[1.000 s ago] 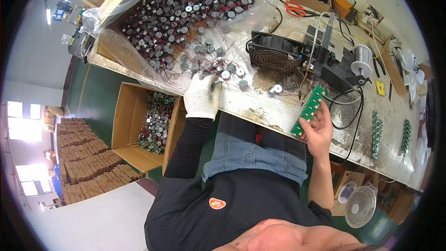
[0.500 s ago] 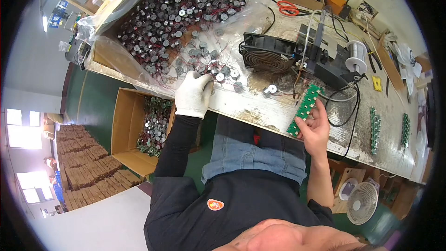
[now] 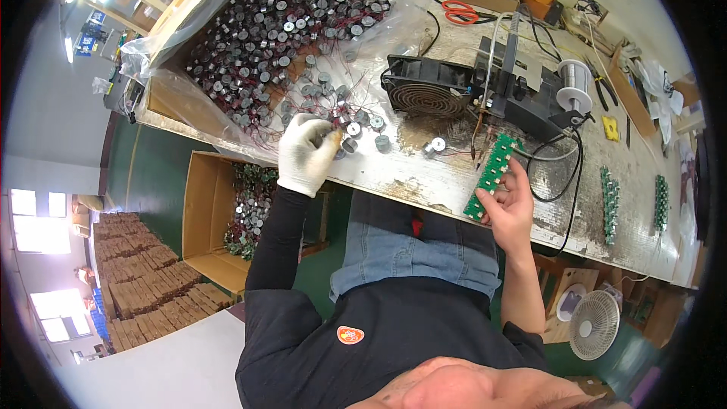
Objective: Soldering electronic components onto a printed circuit board at an assembly station.
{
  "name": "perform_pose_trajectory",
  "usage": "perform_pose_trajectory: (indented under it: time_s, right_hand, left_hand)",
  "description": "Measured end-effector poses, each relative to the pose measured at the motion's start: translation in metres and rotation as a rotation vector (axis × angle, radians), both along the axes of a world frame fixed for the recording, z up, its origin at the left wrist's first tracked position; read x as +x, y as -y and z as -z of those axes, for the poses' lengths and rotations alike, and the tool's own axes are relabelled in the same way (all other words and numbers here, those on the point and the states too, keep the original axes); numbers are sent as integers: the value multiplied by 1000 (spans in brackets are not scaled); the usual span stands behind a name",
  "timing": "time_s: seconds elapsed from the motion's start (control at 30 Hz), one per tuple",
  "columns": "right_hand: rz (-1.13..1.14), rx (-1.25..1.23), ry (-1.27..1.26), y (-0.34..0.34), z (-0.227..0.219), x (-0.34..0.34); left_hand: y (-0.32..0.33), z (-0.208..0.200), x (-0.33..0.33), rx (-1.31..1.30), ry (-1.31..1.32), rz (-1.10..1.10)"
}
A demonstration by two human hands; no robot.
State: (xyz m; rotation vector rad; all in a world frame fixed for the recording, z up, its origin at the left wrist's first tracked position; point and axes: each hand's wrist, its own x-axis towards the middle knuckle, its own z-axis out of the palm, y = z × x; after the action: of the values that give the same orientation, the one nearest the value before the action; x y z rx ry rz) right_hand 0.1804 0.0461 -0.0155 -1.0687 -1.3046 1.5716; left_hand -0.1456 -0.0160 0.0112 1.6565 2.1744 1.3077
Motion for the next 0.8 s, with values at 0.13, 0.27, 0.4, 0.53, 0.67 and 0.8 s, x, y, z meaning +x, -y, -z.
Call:
perform_pose_trajectory:
  time_s: [0.13,0.27,0.4,0.53,0.67,0.8]
  right_hand:
    - [-6,-1,2,-1,2,1]
    - [-4,6,7,-1,4,2]
    - [-7,-11,-13,-1,2,1]
    - [-30,-13,-21,-3,2,1]
    - [-34,-15,-2,-3,3,4]
    - [-23,-50,-9,-3,3,5]
  left_hand:
    - [6,-12,5,139,636,81]
    - [13,-28,20,63,774,125]
    - [12,-32,41,-4,903,186]
    - [5,-13,57,-39,864,187]
    - [-3,-6,67,-105,614,122]
    - [-5,-4,85,-107,585,145]
